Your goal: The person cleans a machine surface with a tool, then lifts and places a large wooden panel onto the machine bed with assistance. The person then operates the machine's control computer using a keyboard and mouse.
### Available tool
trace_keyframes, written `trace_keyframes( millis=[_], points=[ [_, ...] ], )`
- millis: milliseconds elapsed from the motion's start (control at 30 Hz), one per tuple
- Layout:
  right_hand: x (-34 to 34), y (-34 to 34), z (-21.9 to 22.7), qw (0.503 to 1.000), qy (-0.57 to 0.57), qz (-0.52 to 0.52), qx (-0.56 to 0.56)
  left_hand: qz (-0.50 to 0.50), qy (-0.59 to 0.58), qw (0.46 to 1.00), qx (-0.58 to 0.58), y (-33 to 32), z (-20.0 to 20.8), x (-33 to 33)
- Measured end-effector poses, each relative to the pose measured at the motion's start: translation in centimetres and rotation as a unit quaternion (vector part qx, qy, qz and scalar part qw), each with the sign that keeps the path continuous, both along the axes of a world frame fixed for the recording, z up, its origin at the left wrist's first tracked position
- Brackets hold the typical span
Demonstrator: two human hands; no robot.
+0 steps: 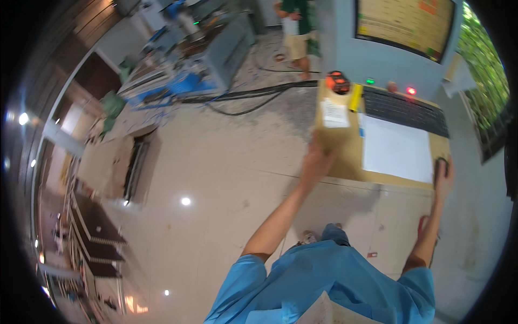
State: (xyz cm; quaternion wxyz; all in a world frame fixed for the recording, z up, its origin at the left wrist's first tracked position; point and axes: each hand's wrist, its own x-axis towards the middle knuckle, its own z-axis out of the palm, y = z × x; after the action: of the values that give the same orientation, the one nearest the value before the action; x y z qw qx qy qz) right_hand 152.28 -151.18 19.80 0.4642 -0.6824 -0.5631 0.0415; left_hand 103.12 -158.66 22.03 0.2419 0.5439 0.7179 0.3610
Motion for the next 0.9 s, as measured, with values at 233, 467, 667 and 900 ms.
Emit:
trace_keyframes(
  millis=[233,467,667,900],
  points=[
    [5.8,0.9,-3.3,0.981,0.029,-0.063,0.182,-0.059,-0.048,0.996,-0.045,-0.7,0.7,-0.5],
    [10.8,-5.9,-14.5,0.806,0.358,-0.42,0.216,-0.258,-0.072,0.946,-0.182,1.4,5.1,-6.8],
    [-6.3,-13.9,-29.6,0.755,0.405,-0.512,-0.058,-0.326,-0.239,0.874,-0.269,12.7,4.1,-22.5],
    [-36.0,-11.9,-37.7,0.693,0.411,-0.139,-0.576,-0.045,0.084,0.958,-0.27,14.4,-15.6,-44.7]
  ],
)
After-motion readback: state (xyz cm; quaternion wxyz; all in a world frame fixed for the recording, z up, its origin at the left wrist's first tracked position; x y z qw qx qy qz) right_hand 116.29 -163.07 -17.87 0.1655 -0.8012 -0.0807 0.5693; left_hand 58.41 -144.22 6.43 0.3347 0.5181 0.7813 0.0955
